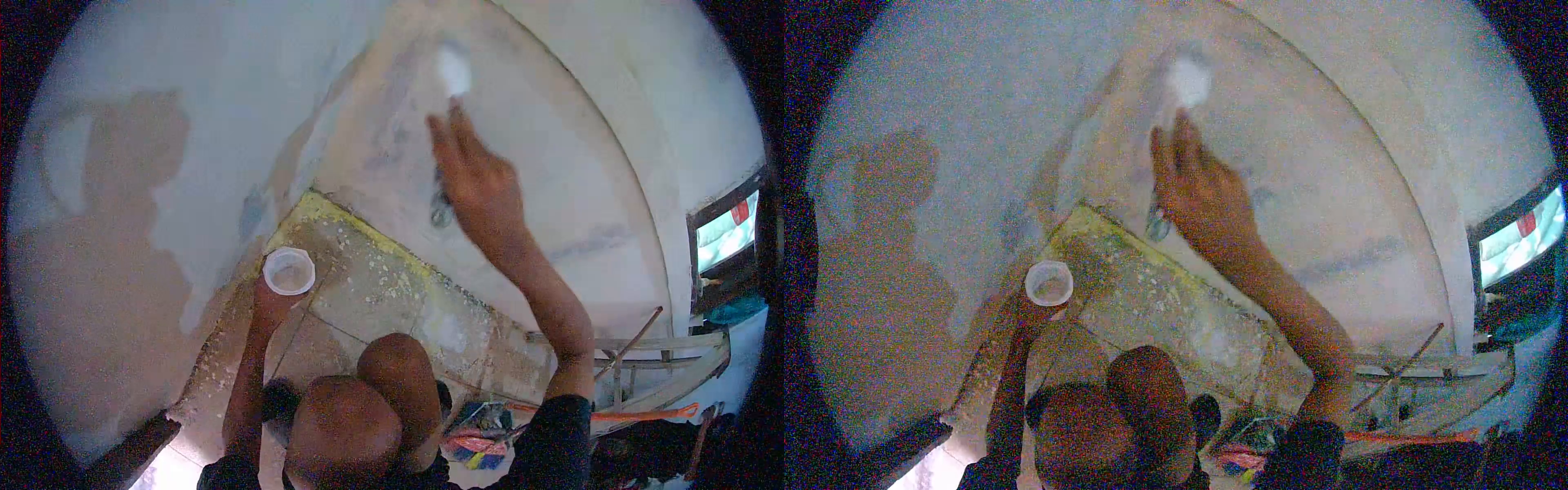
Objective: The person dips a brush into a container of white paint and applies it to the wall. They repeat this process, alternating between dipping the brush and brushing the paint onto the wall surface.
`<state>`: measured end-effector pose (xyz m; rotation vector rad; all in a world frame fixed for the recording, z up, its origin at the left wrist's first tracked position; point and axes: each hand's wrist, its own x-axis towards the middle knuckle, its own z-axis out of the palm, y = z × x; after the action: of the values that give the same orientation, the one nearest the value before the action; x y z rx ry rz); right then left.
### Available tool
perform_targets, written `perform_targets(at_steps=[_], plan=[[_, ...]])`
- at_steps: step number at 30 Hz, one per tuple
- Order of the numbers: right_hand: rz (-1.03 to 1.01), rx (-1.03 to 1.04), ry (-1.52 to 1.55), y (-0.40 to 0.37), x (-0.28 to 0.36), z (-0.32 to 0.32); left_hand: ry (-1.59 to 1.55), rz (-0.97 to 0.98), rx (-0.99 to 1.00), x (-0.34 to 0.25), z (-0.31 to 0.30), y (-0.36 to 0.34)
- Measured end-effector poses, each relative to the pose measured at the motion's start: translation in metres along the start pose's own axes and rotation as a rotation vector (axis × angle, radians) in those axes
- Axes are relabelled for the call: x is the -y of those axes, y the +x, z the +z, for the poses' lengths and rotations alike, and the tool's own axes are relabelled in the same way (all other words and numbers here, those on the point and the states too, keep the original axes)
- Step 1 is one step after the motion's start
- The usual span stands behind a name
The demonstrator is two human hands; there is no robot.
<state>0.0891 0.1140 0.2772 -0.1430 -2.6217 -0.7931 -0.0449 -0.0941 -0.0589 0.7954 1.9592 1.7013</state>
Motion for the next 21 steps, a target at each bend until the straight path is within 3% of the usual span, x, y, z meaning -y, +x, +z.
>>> perform_targets(at_steps=[1,2,4,5,6,8,10,12,16,19,21], plan=[[-0.028,-0.185,-0.123,0.005,-0.009,-0.003,0.002,0.001,0.006,0.000,0.000,0.000],[-0.025,-0.183,-0.127,0.007,-0.013,0.001,0.002,-0.007,0.015,0.000,0.001,-0.001],[0.030,-0.057,-0.345,0.006,-0.019,0.014,-0.012,0.014,0.003,-0.003,0.004,0.001],[0.008,0.082,-0.337,0.000,-0.015,0.019,-0.025,0.027,-0.004,-0.005,0.005,0.001],[0.010,0.077,-0.345,-0.004,-0.010,0.017,-0.035,0.038,-0.007,-0.007,0.007,0.002],[-0.020,0.262,-0.109,-0.012,0.002,0.011,-0.037,0.056,-0.018,-0.009,0.008,0.002],[0.015,0.262,0.066,-0.013,0.006,-0.013,-0.034,0.064,-0.028,-0.009,0.008,0.000],[-0.005,0.038,0.038,-0.018,0.004,-0.019,-0.035,0.071,-0.028,-0.008,0.008,-0.002],[0.044,-0.134,-0.162,-0.010,-0.022,-0.020,-0.029,0.117,-0.044,0.000,0.009,0.000],[0.047,0.144,-0.263,-0.020,-0.023,0.002,-0.042,0.100,-0.034,-0.006,0.011,0.000],[0.016,0.140,-0.160,-0.030,-0.017,-0.007,-0.046,0.080,-0.025,-0.017,0.011,-0.001]])
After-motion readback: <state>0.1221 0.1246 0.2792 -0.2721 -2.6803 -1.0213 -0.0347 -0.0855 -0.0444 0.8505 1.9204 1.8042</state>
